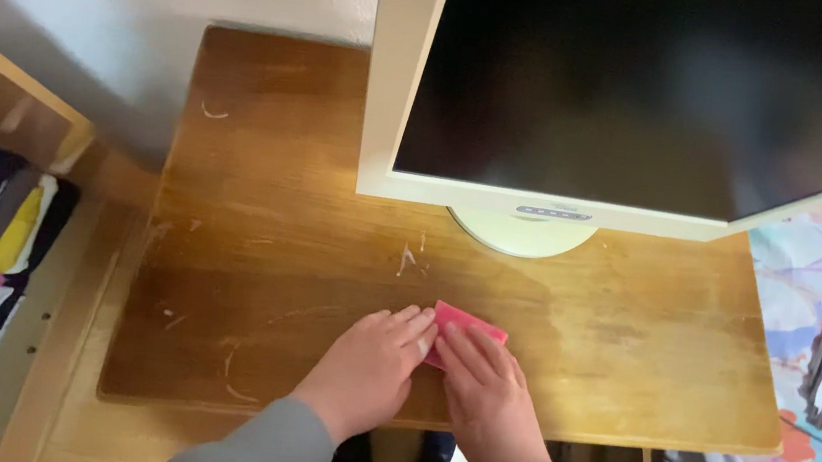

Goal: The person prepares a cleaning solution by squeezing a sponge in a blue bucket of water and adding liquid soap. They then use the wet sponge to wipe the surface of a wooden desk, moving a computer monitor aside to clean underneath it.

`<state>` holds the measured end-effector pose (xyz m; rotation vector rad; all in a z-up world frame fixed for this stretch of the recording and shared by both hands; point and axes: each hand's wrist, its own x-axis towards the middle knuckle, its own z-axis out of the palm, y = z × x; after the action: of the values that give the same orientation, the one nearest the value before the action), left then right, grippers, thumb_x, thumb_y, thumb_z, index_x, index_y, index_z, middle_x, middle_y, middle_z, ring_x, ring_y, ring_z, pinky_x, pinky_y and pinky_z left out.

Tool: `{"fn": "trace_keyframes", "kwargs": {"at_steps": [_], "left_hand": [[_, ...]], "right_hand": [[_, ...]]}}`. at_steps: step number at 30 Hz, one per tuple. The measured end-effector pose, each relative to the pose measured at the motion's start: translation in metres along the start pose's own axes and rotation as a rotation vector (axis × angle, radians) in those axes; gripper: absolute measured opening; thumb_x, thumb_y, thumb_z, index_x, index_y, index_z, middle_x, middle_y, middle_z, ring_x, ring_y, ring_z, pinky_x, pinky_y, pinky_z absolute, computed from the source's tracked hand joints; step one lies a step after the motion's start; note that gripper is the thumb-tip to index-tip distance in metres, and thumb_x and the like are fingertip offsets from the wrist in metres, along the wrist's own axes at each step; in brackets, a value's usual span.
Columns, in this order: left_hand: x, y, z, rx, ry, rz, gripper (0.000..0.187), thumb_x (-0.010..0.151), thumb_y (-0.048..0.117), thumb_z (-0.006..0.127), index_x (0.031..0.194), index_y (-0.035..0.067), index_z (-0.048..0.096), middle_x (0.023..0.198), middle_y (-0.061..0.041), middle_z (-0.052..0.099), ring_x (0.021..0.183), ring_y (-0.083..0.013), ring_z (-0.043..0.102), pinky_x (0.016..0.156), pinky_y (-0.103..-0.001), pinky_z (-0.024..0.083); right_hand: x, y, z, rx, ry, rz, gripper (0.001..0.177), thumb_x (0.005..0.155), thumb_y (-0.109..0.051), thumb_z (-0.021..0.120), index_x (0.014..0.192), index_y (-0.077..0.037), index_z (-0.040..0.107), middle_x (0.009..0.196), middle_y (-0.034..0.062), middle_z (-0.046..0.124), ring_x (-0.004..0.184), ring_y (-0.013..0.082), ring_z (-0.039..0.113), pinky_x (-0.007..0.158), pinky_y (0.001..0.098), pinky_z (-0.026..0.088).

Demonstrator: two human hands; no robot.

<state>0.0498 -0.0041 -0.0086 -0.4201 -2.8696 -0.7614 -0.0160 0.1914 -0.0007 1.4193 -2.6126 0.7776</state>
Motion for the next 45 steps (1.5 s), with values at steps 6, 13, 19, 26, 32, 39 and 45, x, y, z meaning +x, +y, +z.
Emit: {"fn": "trace_keyframes", "kwargs": {"at_steps": [6, 13, 19, 26, 32, 39, 45], "left_hand": [[0.005, -0.001, 0.022, 0.189, -0.224, -0.048, 0.065, 0.089, 0.015, 0.054, 0.151, -0.004, 0.044, 0.16, -0.021, 0.041, 0.146, -0.0358, 0.038, 0.116, -0.051, 0.032], [0.038, -0.02, 0.002, 0.139, -0.286, -0.1, 0.062, 0.09, 0.006, 0.045, 0.151, -0.008, 0.042, 0.164, -0.027, 0.032, 0.151, -0.0417, 0.034, 0.116, -0.056, 0.033], [0.013, -0.064, -0.014, 0.223, -0.22, -0.104, 0.065, 0.087, 0.01, 0.051, 0.15, -0.007, 0.045, 0.162, -0.025, 0.039, 0.147, -0.0413, 0.041, 0.113, -0.054, 0.039], [-0.044, -0.071, -0.019, 0.246, -0.326, -0.075, 0.067, 0.089, 0.01, 0.055, 0.153, -0.004, 0.04, 0.166, -0.021, 0.032, 0.15, -0.0384, 0.034, 0.117, -0.053, 0.034], [-0.032, -0.036, 0.024, 0.177, -0.081, 0.15, 0.046, 0.091, 0.01, 0.06, 0.135, 0.0, 0.061, 0.149, -0.017, 0.056, 0.14, -0.0357, 0.05, 0.109, -0.055, 0.041], [0.038, -0.036, 0.056, 0.196, 0.032, 0.156, 0.014, 0.1, 0.008, 0.054, 0.105, 0.008, 0.067, 0.13, -0.008, 0.063, 0.134, -0.0293, 0.055, 0.104, -0.044, 0.046], [0.074, -0.054, 0.072, 0.33, 0.169, 0.09, 0.023, 0.095, 0.005, 0.055, 0.082, 0.016, 0.07, 0.092, -0.001, 0.066, 0.103, -0.025, 0.07, 0.08, -0.04, 0.055]], "right_hand": [[-0.021, 0.051, 0.035, -0.172, -0.167, -0.162, 0.06, 0.081, -0.009, 0.061, 0.14, -0.006, 0.059, 0.149, 0.0065, 0.059, 0.139, 0.0304, 0.049, 0.114, 0.05, 0.041], [0.014, 0.065, 0.062, -0.234, -0.191, -0.087, 0.055, 0.094, -0.011, 0.046, 0.149, -0.009, 0.052, 0.155, 0.0086, 0.052, 0.145, 0.0367, 0.043, 0.112, 0.0523, 0.042], [0.058, 0.015, 0.073, -0.2, -0.241, -0.096, 0.069, 0.086, -0.018, 0.061, 0.151, -0.001, 0.045, 0.159, 0.0166, 0.045, 0.147, 0.0414, 0.039, 0.113, 0.0576, 0.041], [0.046, -0.025, 0.07, -0.207, -0.34, -0.207, 0.07, 0.081, -0.013, 0.055, 0.15, -0.003, 0.047, 0.157, 0.0131, 0.048, 0.147, 0.0365, 0.041, 0.11, 0.0545, 0.043], [-0.004, 0.012, 0.043, 0.223, -0.135, -0.105, 0.052, 0.086, -0.002, 0.045, 0.131, -0.012, 0.069, 0.15, 0.0056, 0.06, 0.139, 0.0367, 0.052, 0.111, 0.0461, 0.043], [0.038, 0.045, 0.004, -0.03, -0.139, -0.148, 0.038, 0.095, 0.0, 0.052, 0.123, -0.012, 0.073, 0.135, 0.0105, 0.066, 0.131, 0.0363, 0.058, 0.111, 0.0443, 0.046], [0.049, 0.088, 0.013, -0.181, -0.239, -0.088, 0.037, 0.102, -0.002, 0.048, 0.118, -0.018, 0.077, 0.124, 0.0032, 0.074, 0.128, 0.0278, 0.063, 0.112, 0.0396, 0.047]]}}
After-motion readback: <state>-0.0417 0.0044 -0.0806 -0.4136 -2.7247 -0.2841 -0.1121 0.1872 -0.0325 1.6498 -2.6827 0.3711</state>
